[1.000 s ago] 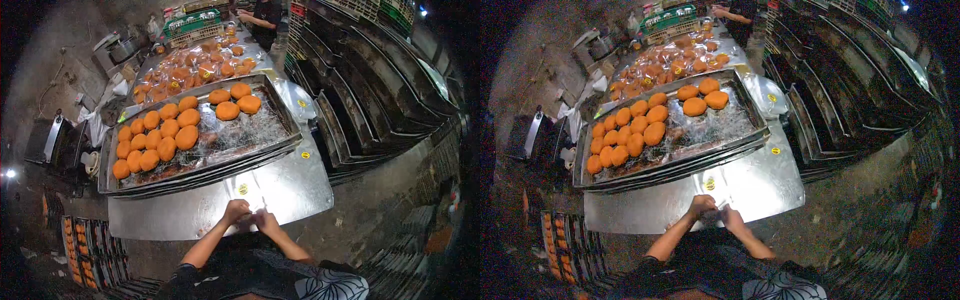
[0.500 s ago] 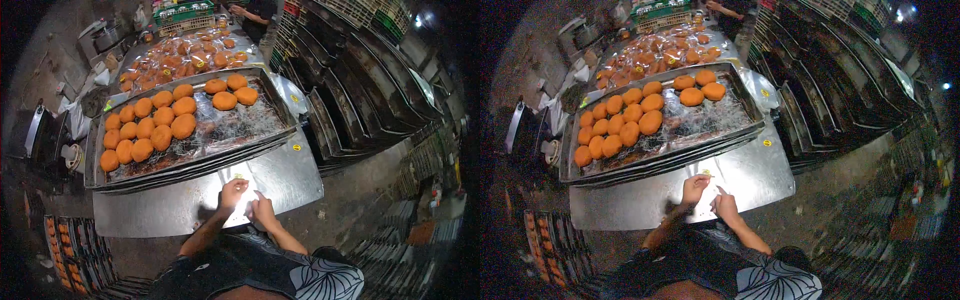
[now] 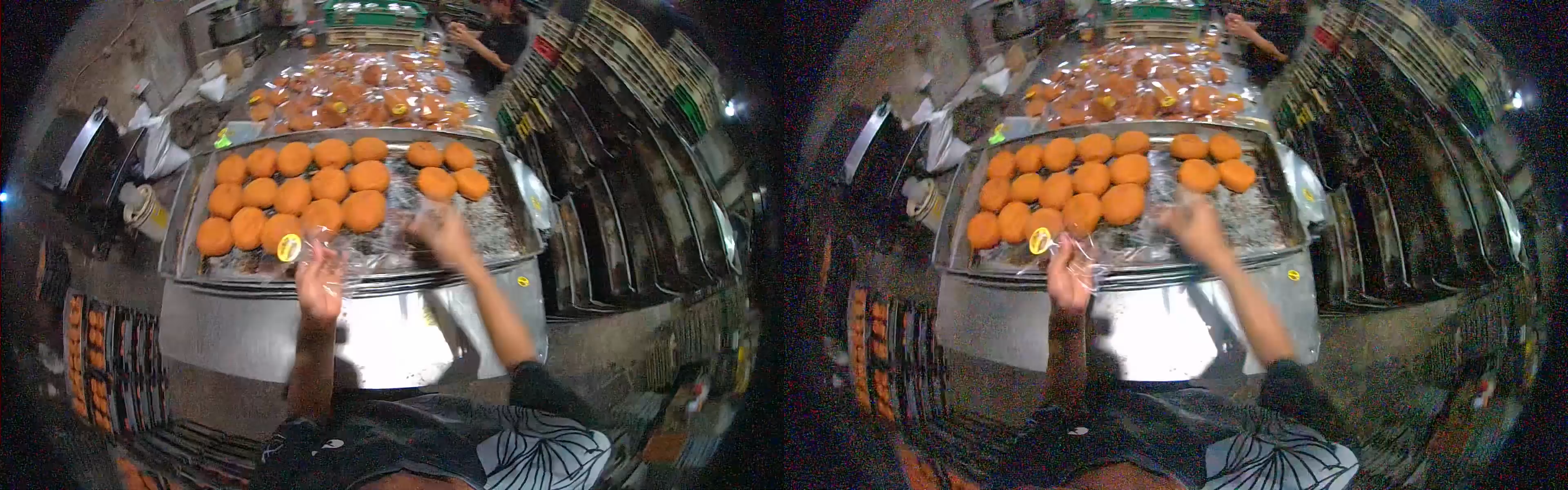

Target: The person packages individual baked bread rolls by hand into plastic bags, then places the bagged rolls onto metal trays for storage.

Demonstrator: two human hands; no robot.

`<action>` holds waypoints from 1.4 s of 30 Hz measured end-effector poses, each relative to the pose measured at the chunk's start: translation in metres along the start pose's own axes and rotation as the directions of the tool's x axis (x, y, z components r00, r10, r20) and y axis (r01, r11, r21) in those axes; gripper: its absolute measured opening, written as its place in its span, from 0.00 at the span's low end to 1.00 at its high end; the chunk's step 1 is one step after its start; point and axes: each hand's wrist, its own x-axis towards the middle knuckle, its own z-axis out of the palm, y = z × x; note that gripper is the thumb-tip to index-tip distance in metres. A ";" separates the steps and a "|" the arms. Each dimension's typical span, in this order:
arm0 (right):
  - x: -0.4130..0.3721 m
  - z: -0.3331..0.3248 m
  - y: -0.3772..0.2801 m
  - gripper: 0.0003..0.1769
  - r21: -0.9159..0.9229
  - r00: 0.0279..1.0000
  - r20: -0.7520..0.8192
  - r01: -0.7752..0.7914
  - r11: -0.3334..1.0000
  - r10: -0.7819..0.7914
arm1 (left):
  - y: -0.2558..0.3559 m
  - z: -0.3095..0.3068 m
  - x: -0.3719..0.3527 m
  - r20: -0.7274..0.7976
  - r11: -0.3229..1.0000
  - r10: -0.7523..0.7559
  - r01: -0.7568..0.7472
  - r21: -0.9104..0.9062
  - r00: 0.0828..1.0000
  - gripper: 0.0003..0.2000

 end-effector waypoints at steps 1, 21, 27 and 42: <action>0.055 0.009 0.065 0.29 -0.022 0.994 -0.072 -0.090 0.996 0.088 | 0.015 -0.006 -0.001 -0.124 0.999 0.031 -0.035 -0.027 0.992 0.07; -0.059 0.080 -0.127 0.46 -0.258 0.720 -0.404 0.503 0.825 -0.565 | 0.118 -0.011 -0.026 -0.131 0.863 -0.067 -0.009 -0.505 0.989 0.14; -0.087 0.086 -0.131 0.56 -0.015 0.818 -0.397 0.447 0.894 -0.416 | 0.053 0.044 -0.049 0.001 0.998 0.015 -0.015 0.054 1.000 0.21; 0.038 -0.038 -0.038 0.10 0.046 0.768 -0.597 0.322 0.946 -0.232 | -0.147 -0.023 -0.120 0.596 0.303 -0.476 -0.516 0.801 0.646 0.09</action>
